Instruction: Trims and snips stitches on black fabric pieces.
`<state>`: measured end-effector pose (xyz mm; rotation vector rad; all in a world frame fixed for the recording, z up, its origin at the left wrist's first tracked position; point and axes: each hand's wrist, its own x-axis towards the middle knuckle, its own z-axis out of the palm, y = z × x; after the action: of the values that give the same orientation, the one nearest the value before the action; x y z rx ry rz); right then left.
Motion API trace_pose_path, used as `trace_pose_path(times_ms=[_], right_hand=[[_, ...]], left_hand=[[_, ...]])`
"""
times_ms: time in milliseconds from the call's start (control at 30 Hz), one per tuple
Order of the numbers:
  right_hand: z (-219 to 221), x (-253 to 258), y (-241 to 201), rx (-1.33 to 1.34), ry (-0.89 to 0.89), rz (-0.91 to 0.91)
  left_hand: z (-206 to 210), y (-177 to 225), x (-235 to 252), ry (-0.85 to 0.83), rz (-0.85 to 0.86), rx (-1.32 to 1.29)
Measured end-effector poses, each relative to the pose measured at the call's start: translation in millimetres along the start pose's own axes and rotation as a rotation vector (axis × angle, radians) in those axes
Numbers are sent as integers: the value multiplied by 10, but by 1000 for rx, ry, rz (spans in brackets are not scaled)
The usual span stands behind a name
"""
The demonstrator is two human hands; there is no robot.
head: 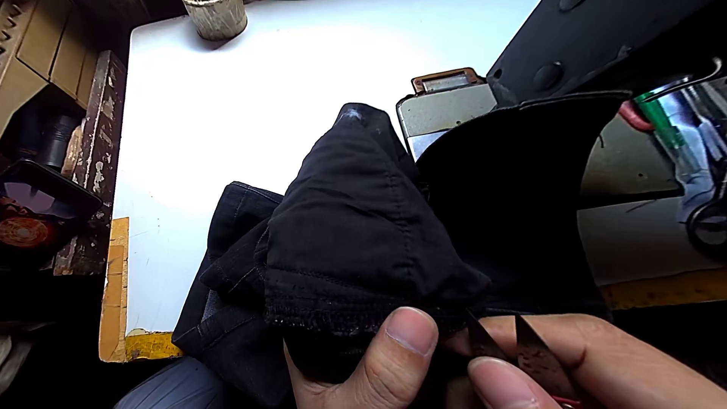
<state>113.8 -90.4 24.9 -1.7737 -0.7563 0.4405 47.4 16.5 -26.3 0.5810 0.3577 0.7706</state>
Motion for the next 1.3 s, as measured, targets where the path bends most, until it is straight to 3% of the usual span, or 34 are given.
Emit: trace_pose_path(times_ms=[600,900,1300], right_hand=[[0,39,18,7,9,-5],[186,8,88,-28,162,-113],[107,39,70,-18,76,-63]], left_hand=[[-32,-12,27,-21,25,44],[40,-15,37,33,69,54],[25,-23,49,34,40,49]])
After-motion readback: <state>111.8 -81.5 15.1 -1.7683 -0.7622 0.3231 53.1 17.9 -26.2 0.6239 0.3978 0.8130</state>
